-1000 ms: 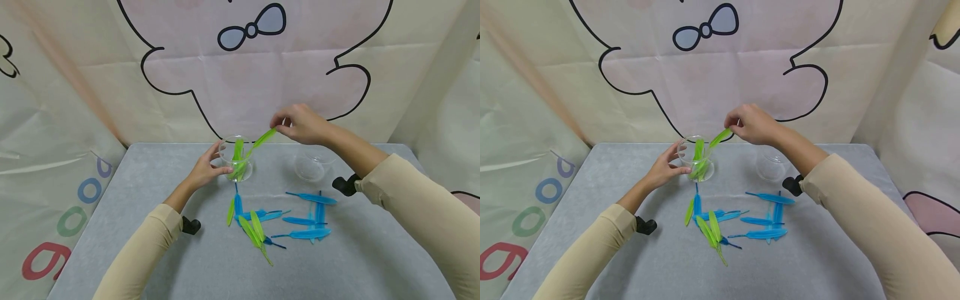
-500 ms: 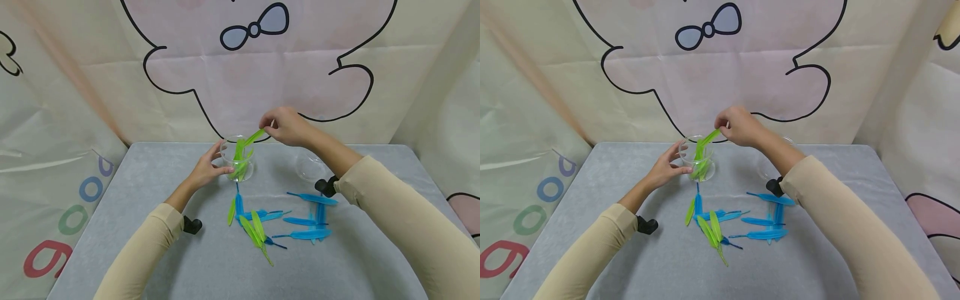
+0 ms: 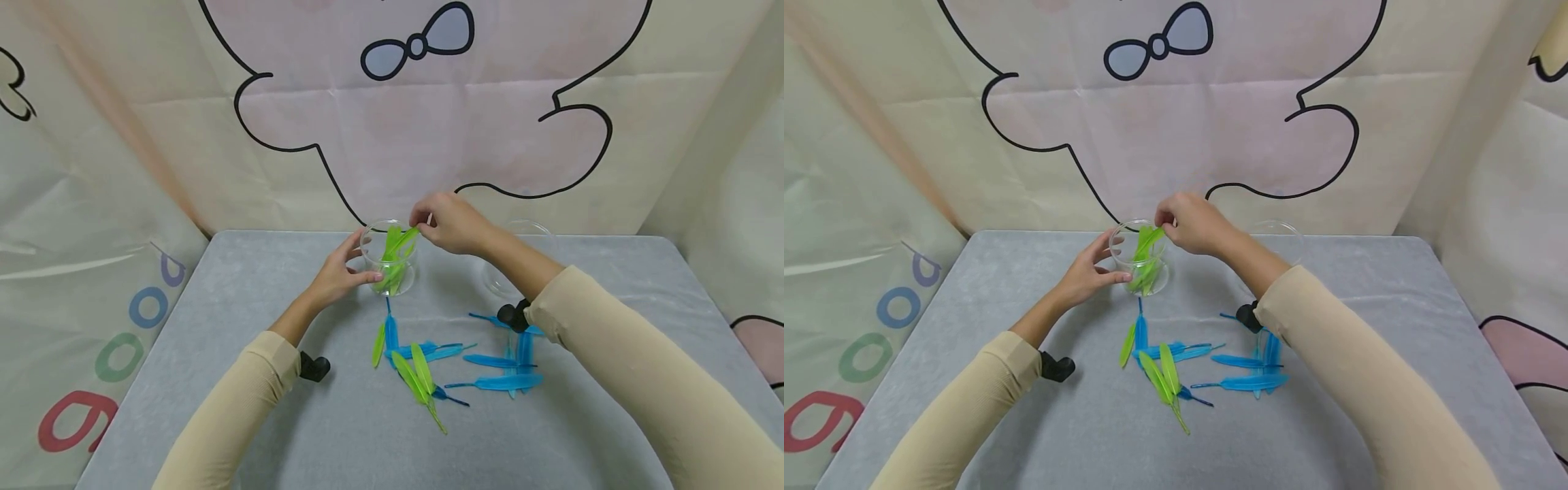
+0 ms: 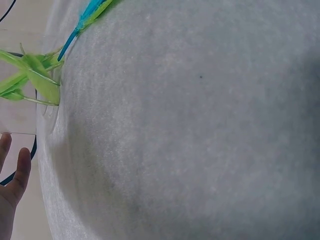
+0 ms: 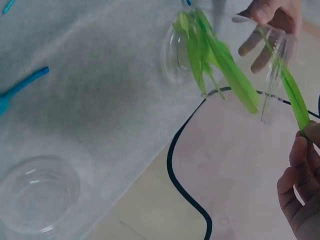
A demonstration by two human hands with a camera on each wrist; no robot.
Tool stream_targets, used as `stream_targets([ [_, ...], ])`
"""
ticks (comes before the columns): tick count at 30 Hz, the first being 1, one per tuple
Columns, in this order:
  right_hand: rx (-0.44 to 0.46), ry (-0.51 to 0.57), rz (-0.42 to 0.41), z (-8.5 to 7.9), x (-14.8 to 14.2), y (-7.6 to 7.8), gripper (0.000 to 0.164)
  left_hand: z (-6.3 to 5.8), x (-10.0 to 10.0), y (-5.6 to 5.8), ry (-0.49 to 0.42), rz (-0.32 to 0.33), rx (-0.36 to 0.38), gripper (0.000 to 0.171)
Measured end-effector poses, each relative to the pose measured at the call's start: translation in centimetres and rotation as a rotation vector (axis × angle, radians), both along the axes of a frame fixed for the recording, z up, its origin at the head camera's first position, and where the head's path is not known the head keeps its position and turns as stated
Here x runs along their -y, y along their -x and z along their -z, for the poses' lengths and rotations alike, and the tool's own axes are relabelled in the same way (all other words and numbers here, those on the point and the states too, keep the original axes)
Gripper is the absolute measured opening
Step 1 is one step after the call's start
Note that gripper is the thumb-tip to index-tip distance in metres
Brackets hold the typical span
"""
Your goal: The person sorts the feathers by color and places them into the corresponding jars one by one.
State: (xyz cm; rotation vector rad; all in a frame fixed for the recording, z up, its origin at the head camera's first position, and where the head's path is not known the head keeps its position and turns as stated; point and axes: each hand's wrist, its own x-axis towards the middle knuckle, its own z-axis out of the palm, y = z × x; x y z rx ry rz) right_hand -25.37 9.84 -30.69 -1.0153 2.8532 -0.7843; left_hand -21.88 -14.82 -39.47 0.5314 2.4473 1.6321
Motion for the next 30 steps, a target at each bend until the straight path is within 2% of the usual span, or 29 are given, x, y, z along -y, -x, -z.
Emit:
stream_targets([
  [5, 0.030, -0.002, 0.012, 0.4, 0.7, -0.2, 0.015, 0.1, 0.1, 0.1, -0.012, 0.002, -0.002, 0.090],
  [10, 0.059, 0.004, -0.024, 0.8, 1.3, -0.3, 0.016, 0.3, 0.1, 0.1, -0.019, 0.005, -0.003, 0.090],
  [21, 0.043, 0.017, -0.067, 1.4, 1.5, -0.6, 0.014, 0.3, 0.1, 0.1, -0.026, 0.012, -0.008, 0.090],
  [28, 0.042, 0.037, -0.113, 1.3, 0.9, -1.4, 0.012, 3.5, 0.6, 1.9, -0.036, 0.009, -0.032, 0.094],
  [30, 0.047, 0.046, -0.138, 1.5, 0.9, -1.7, 0.011, 3.5, 0.6, 1.9, -0.036, 0.005, -0.039, 0.094],
])
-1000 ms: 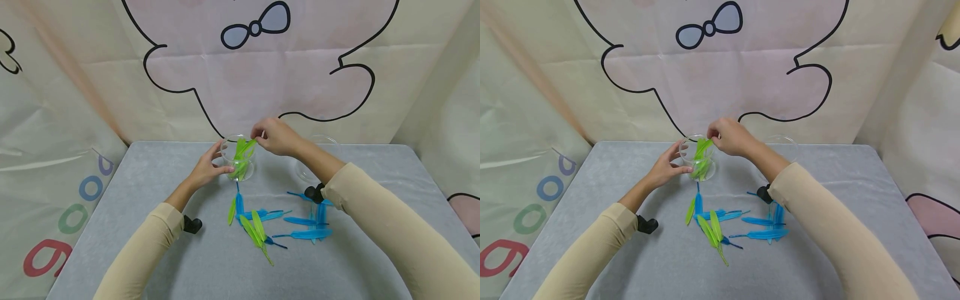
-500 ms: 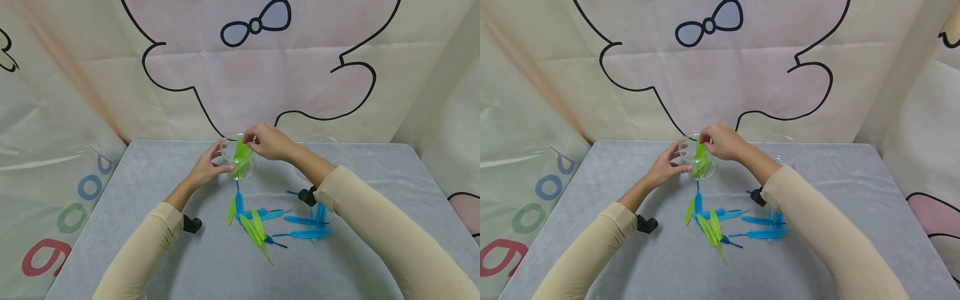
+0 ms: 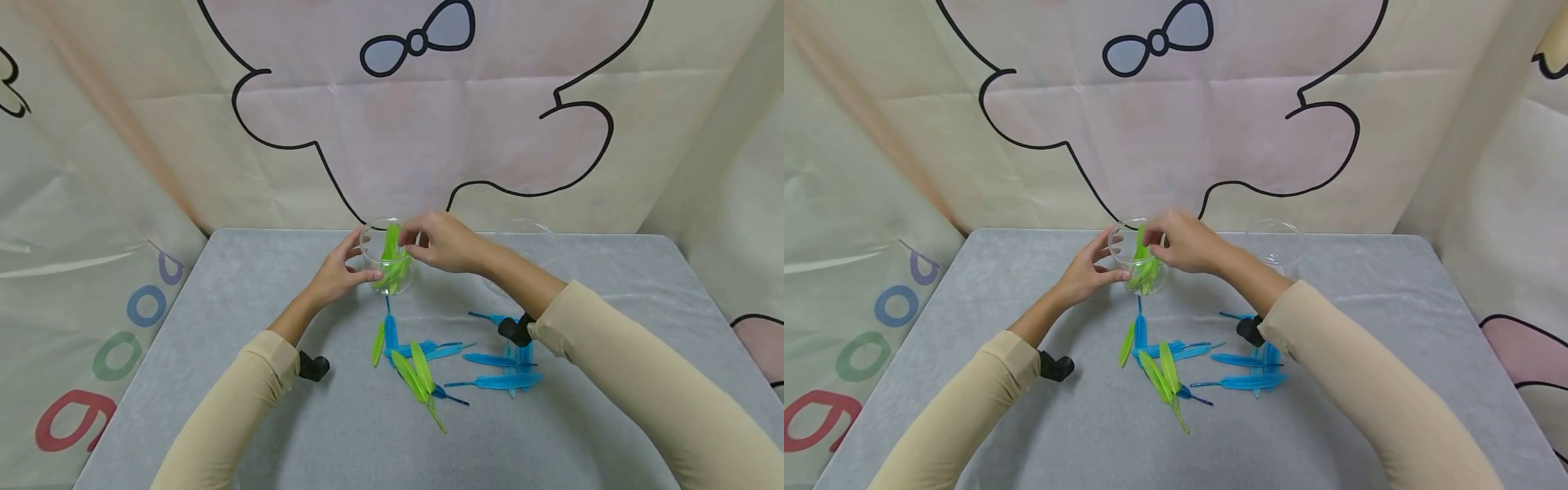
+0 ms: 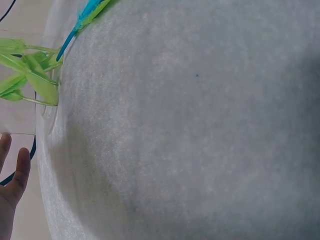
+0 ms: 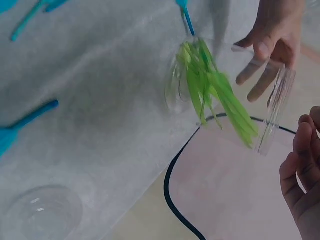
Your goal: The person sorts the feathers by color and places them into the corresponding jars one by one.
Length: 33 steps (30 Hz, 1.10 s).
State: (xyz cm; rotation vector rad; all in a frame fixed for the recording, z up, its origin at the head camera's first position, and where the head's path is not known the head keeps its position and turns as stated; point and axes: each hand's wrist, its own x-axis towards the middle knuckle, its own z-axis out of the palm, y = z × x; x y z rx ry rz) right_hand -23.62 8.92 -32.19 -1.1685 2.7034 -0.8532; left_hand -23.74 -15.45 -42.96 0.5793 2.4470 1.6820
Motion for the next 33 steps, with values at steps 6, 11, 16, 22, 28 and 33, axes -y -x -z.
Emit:
stream_targets([
  [6, 0.061, 0.016, -0.043, 1.1, -0.1, -1.0, 0.011, -0.1, -0.1, 0.0, 0.019, -0.013, -0.004, 0.092],
  [11, 0.096, 0.035, -0.085, 2.3, -0.4, -1.7, 0.012, -0.1, -0.2, 0.0, 0.063, -0.023, -0.006, 0.095],
  [16, 0.155, 0.049, -0.125, 3.8, -0.8, -2.2, 0.013, -0.2, -0.2, -0.1, 0.072, -0.030, 0.001, 0.096],
  [22, 0.220, 0.004, -0.171, 5.9, -1.2, -3.2, 0.016, -0.2, -0.1, -0.2, 0.065, -0.033, 0.006, 0.096],
  [28, 0.298, -0.047, -0.192, 7.6, -1.6, -4.5, 0.018, -0.2, -0.1, -0.2, 0.074, -0.046, 0.011, 0.095],
  [33, 0.350, -0.060, -0.186, 8.7, -1.9, -5.4, 0.019, -0.1, -0.1, -0.2, 0.075, -0.046, 0.015, 0.096],
])
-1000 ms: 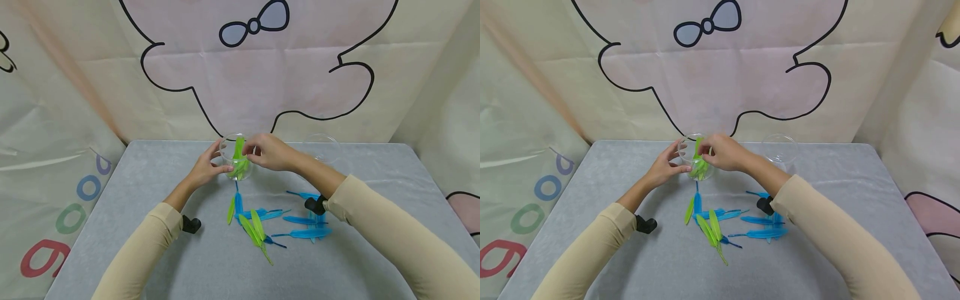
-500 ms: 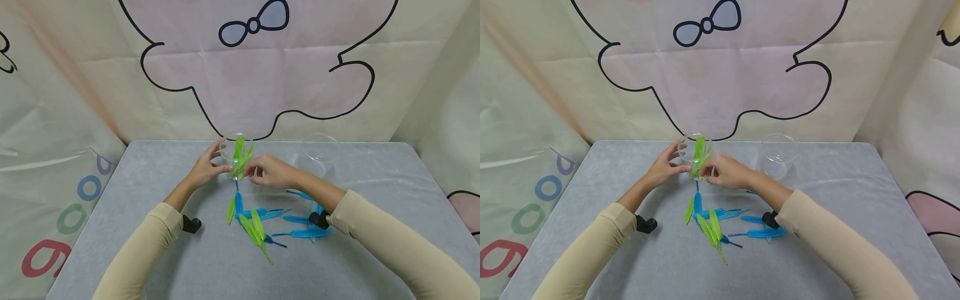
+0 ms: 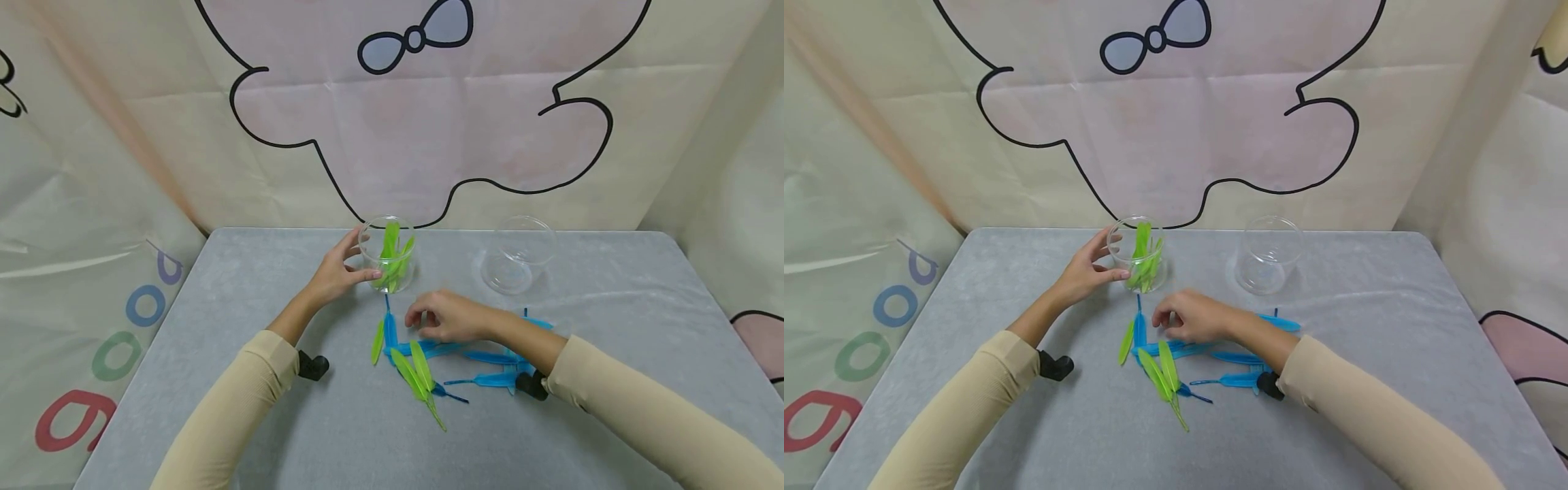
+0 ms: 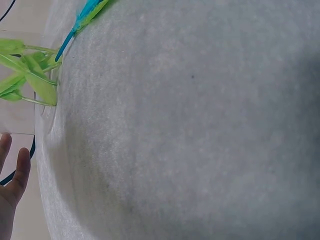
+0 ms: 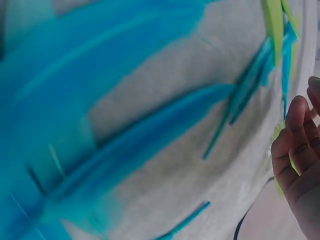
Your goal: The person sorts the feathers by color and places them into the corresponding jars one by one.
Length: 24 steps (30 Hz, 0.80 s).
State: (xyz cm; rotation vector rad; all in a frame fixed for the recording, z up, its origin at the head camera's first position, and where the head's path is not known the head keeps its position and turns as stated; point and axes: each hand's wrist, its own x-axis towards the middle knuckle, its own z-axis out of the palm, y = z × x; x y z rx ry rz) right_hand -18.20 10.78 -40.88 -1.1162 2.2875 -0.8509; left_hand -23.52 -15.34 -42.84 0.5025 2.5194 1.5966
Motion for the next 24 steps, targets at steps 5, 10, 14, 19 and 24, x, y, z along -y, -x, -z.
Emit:
stream_targets([
  [5, 0.028, -0.005, 0.003, 0.9, -0.2, -0.6, 0.018, 0.0, 0.0, 0.1, 0.004, 0.002, 0.002, 0.097],
  [10, 0.032, 0.001, -0.002, 1.8, -0.3, -1.0, 0.019, 0.1, 0.1, 0.2, 0.000, 0.007, 0.000, 0.097],
  [14, 0.027, -0.027, 0.006, 2.2, -0.2, -1.2, 0.024, 0.1, 0.1, 0.2, -0.002, 0.009, -0.001, 0.096],
  [19, 0.019, -0.045, 0.020, 2.4, -0.1, -1.5, 0.027, 0.0, 0.1, 0.0, -0.002, 0.010, 0.002, 0.096],
  [24, 0.006, -0.062, 0.023, 2.5, -0.1, -1.5, 0.028, -0.2, 0.0, -0.1, 0.011, 0.000, 0.013, 0.096],
])
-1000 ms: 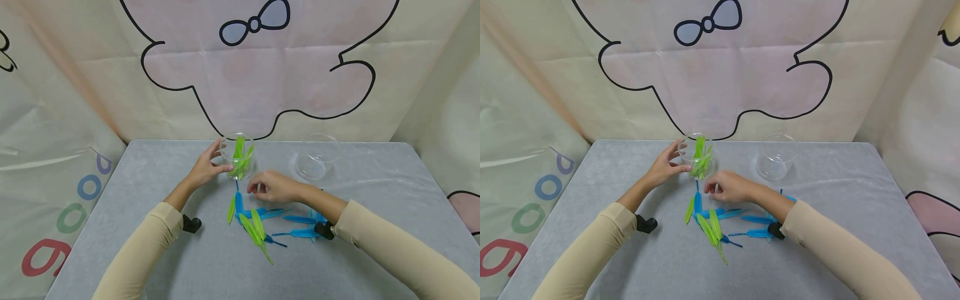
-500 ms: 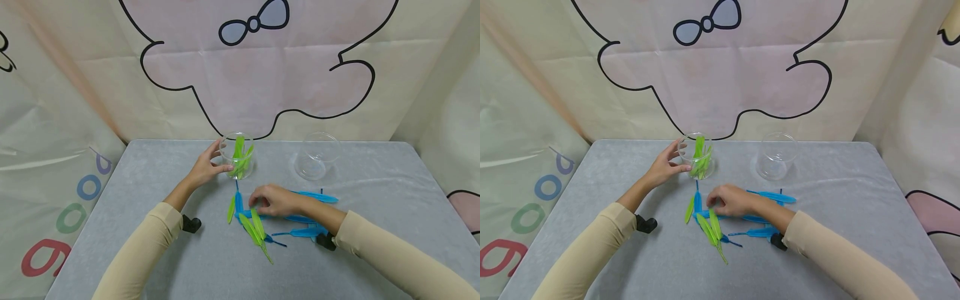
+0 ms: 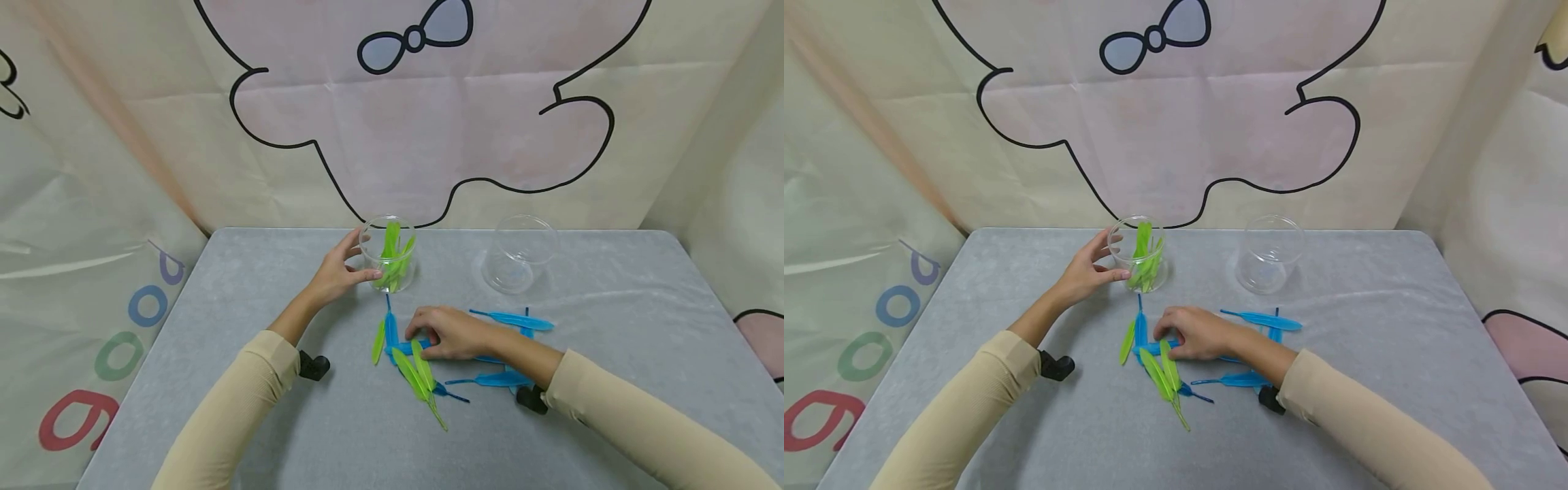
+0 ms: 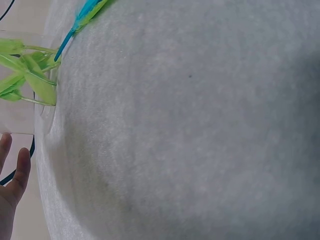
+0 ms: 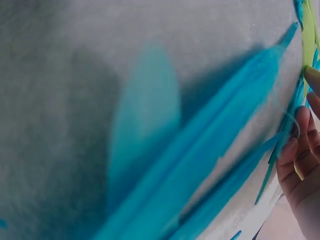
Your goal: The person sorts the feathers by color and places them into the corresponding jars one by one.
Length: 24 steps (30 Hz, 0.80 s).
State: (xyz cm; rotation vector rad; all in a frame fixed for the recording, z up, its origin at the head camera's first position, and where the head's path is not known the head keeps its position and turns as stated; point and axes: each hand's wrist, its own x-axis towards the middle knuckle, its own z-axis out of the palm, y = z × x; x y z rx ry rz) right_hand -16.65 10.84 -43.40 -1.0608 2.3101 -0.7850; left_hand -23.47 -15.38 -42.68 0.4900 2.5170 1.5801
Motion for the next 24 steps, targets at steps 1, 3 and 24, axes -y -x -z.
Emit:
stream_targets([
  [1, -0.005, -0.004, -0.001, 0.06, -0.01, -0.01, 0.028, 0.00, 0.00, 0.00, 0.002, -0.001, 0.001, 0.096],
  [3, -0.017, -0.013, -0.003, 0.14, 0.00, -0.03, 0.028, 0.00, -0.02, 0.00, 0.005, -0.001, 0.000, 0.096],
  [24, -0.060, 0.001, -0.004, 0.10, 0.42, -0.01, 0.016, 0.14, -0.12, 0.00, 0.005, 0.002, -0.009, 0.097],
])
